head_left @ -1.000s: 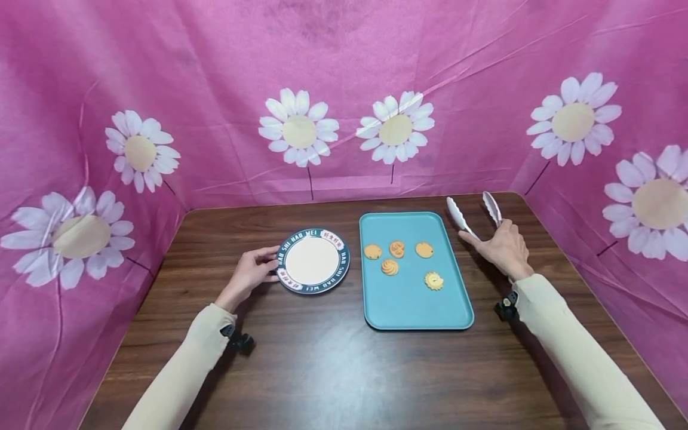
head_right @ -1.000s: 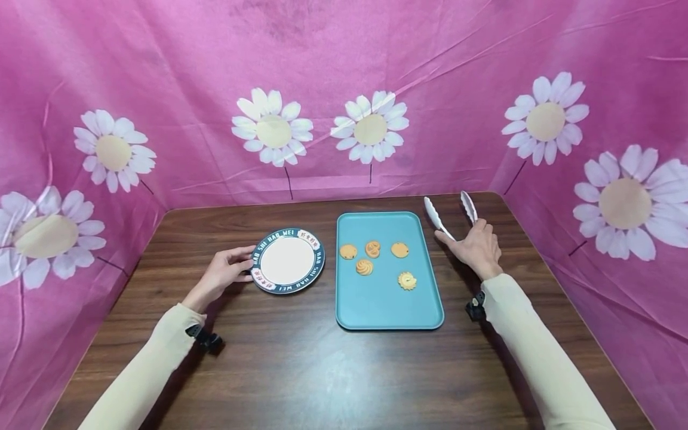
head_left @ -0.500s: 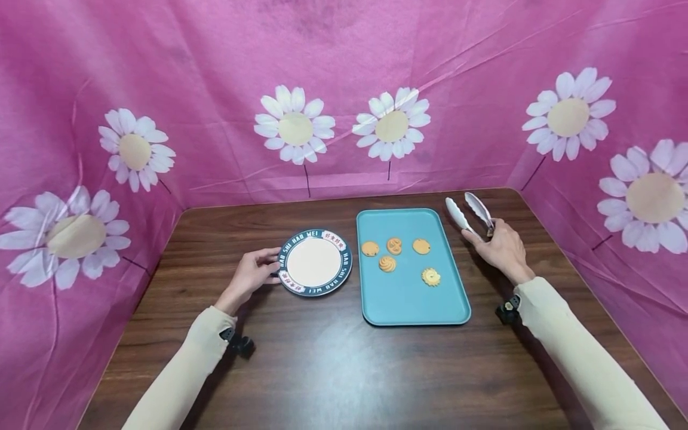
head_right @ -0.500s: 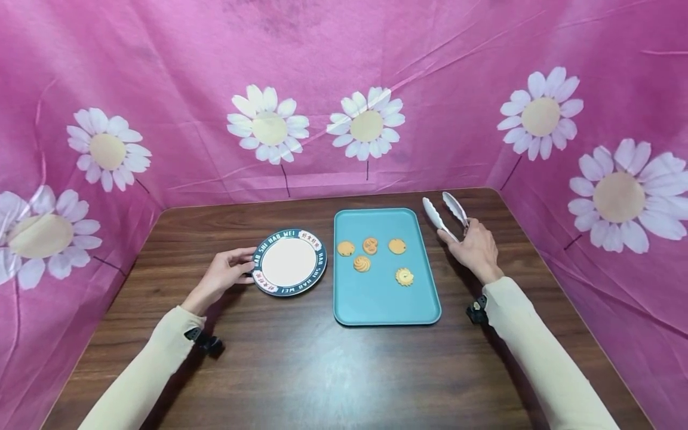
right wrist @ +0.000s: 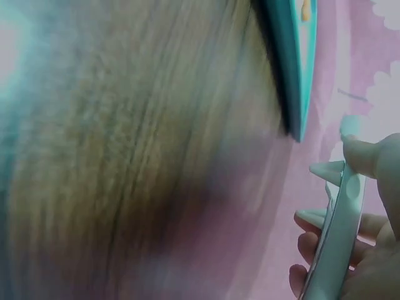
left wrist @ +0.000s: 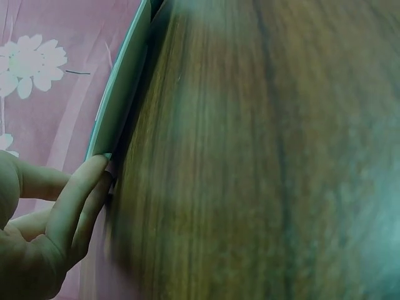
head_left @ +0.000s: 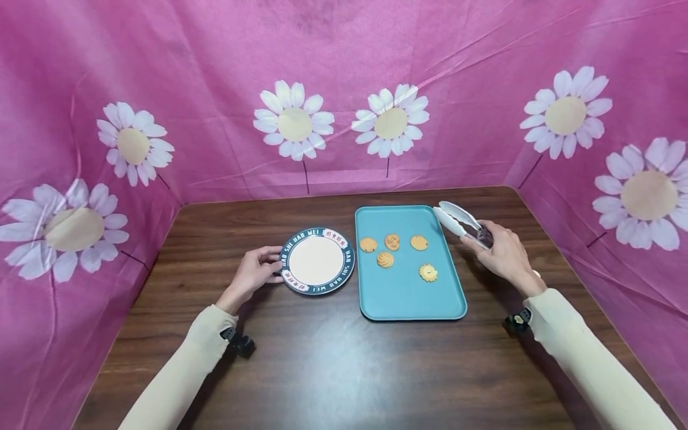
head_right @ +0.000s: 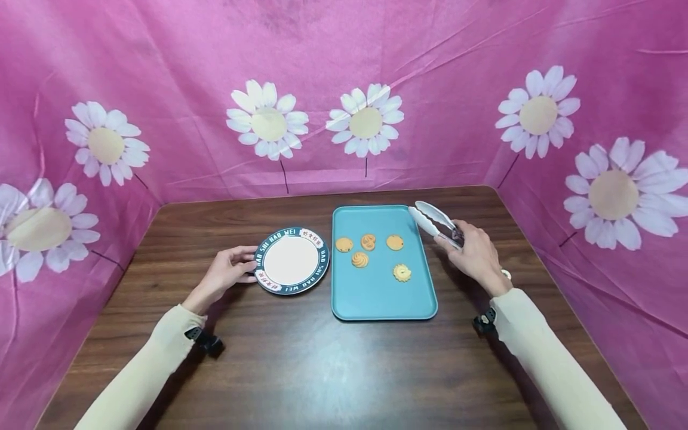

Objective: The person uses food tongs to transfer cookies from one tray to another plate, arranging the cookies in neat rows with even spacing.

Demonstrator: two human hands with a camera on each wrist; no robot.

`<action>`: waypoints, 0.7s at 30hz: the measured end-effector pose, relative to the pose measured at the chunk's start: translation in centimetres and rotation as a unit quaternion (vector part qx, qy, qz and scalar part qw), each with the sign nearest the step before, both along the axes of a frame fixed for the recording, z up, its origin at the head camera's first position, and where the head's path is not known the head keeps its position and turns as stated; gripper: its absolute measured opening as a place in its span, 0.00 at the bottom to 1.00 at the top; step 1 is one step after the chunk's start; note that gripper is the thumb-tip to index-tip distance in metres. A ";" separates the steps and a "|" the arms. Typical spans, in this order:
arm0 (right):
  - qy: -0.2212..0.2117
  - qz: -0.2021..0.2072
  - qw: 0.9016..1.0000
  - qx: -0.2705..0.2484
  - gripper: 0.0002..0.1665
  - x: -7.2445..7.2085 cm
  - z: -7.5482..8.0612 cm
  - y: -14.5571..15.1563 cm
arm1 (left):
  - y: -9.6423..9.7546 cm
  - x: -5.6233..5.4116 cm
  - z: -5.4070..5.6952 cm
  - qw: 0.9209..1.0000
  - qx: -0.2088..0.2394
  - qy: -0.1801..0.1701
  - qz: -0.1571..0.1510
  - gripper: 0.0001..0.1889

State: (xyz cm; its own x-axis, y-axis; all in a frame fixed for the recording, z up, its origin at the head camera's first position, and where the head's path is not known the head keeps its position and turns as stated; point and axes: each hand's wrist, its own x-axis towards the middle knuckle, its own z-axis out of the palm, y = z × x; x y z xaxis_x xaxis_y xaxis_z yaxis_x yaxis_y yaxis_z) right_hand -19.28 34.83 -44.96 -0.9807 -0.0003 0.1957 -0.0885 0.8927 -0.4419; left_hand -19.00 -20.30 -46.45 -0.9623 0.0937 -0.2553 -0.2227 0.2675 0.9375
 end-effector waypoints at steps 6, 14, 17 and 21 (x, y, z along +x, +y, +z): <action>0.001 0.051 0.998 0.022 0.40 1.8 1.1 -0.9 | 0.1 0.0 0.0 1.000 0.005 -0.013 -0.001 0.24; -0.018 0.086 0.994 0.061 0.39 4.1 1.9 -2.2 | 0.3 0.2 -0.4 1.000 0.003 -0.014 0.002 0.24; -0.010 0.104 0.991 0.079 0.37 4.8 2.1 -2.6 | 0.3 0.2 -0.5 1.000 0.004 -0.015 0.004 0.24; 0.012 0.118 0.988 0.096 0.36 5.5 2.3 -3.1 | 0.4 0.1 -0.5 1.000 0.010 -0.011 0.006 0.24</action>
